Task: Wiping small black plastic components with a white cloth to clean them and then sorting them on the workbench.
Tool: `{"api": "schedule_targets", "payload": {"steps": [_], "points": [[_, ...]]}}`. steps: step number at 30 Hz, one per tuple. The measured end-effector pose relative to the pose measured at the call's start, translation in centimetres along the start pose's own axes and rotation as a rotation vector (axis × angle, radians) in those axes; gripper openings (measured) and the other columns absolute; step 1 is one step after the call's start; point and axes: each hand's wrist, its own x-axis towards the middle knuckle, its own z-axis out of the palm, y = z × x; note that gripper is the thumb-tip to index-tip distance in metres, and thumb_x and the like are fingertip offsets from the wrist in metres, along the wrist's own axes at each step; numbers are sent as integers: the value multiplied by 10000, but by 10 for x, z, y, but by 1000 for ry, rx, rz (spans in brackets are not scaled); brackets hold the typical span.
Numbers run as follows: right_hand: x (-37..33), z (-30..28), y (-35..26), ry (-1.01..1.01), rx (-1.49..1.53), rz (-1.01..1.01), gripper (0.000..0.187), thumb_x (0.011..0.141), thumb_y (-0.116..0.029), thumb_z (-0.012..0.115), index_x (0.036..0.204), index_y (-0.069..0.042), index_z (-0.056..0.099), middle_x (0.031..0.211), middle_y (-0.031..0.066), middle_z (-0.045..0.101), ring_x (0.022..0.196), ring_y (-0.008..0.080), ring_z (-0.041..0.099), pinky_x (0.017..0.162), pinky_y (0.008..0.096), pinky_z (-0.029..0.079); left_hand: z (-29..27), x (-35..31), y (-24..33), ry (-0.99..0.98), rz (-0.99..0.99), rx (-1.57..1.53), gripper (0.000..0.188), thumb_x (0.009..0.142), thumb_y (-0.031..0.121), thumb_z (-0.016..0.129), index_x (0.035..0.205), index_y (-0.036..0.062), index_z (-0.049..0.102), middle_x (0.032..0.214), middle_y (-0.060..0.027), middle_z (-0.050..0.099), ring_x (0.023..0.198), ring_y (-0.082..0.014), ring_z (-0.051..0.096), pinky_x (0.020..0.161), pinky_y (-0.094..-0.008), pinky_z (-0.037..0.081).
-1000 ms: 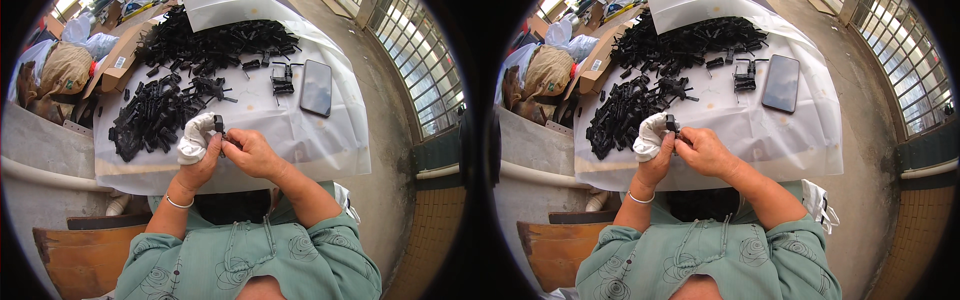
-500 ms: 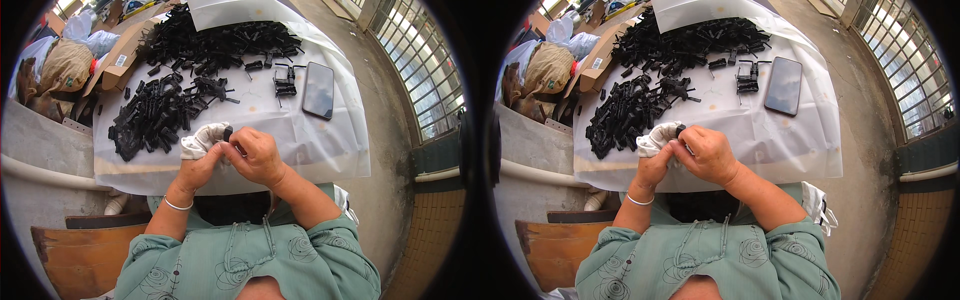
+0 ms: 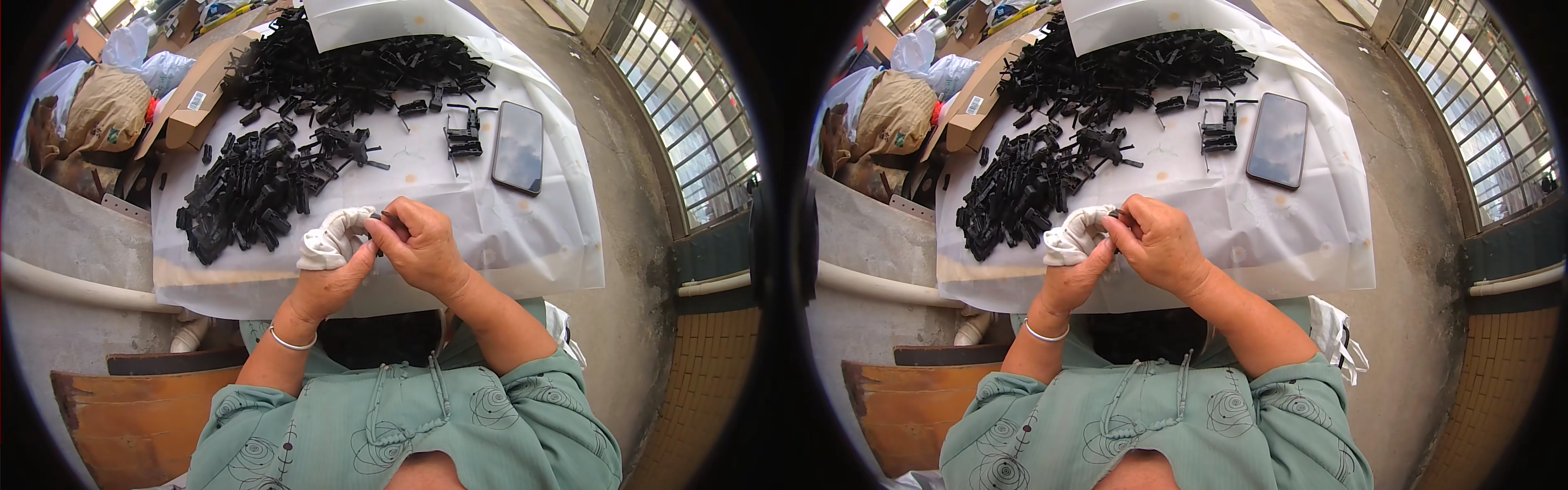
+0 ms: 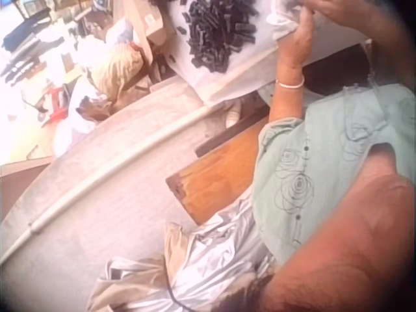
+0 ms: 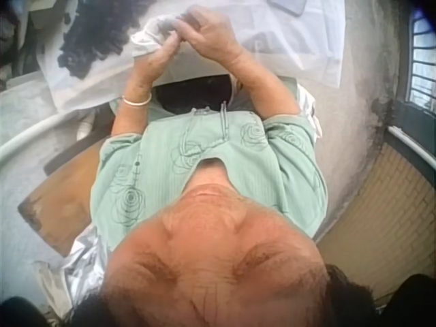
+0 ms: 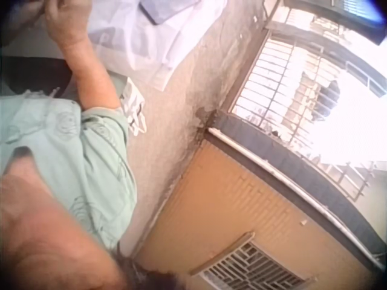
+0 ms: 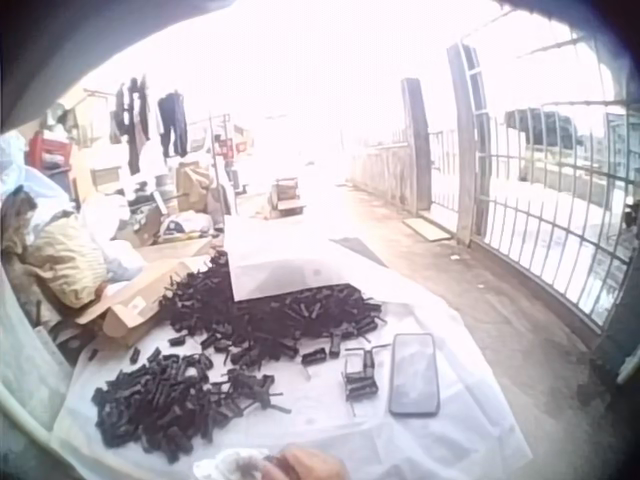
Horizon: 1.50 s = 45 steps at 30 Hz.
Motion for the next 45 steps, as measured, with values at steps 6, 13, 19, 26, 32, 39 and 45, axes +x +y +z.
{"api": "schedule_targets", "payload": {"steps": [6,13,19,26,32,39,45], "points": [[-1,1,1,-49,-12,-15,173,786,-106,655,717,-11,527,563,62,476,466,136,415,447,274,350,-1,2,-8,25,107,48,259,830,2,544,1085,-5,500,934,-39,547,767,-63,489,651,-201,434],[-1,1,3,-72,-35,-66,134,804,-83,610,731,0,535,602,107,505,497,218,468,480,312,385,-1,2,-7,56,74,17,275,810,-13,524,1084,-12,497,939,-26,531,806,-76,482,709,-213,433],[-2,3,6,-111,-74,-137,115,798,-69,602,737,2,535,628,120,516,541,273,495,501,335,399,-2,0,-6,81,26,49,290,819,-7,517,1108,-15,489,952,-26,530,806,-66,476,701,-207,431],[-2,3,8,-120,-81,-135,113,796,-67,603,742,3,532,635,123,520,550,274,504,505,336,404,-1,1,-6,70,38,7,302,828,-15,506,1129,-19,480,959,-26,532,805,-62,473,688,-198,428],[-2,3,6,-133,-50,-135,117,815,-83,591,755,3,540,648,126,529,558,279,510,513,338,409,-2,0,-4,75,47,27,298,834,-16,499,1132,-21,477,968,-29,530,819,-62,474,696,-198,426],[-3,1,6,-165,-49,-119,125,831,-101,575,776,5,538,656,128,526,568,282,512,525,339,415,-4,-1,-8,63,43,42,306,838,-7,504,1141,-16,467,990,-39,525,855,-76,478,716,-206,428],[-2,0,6,-188,-65,-118,126,821,-110,584,788,2,538,658,128,519,567,275,508,519,333,410,-2,0,-11,74,75,-6,311,850,8,510,1156,-3,453,1000,-35,520,847,-79,480,709,-209,434]]}}
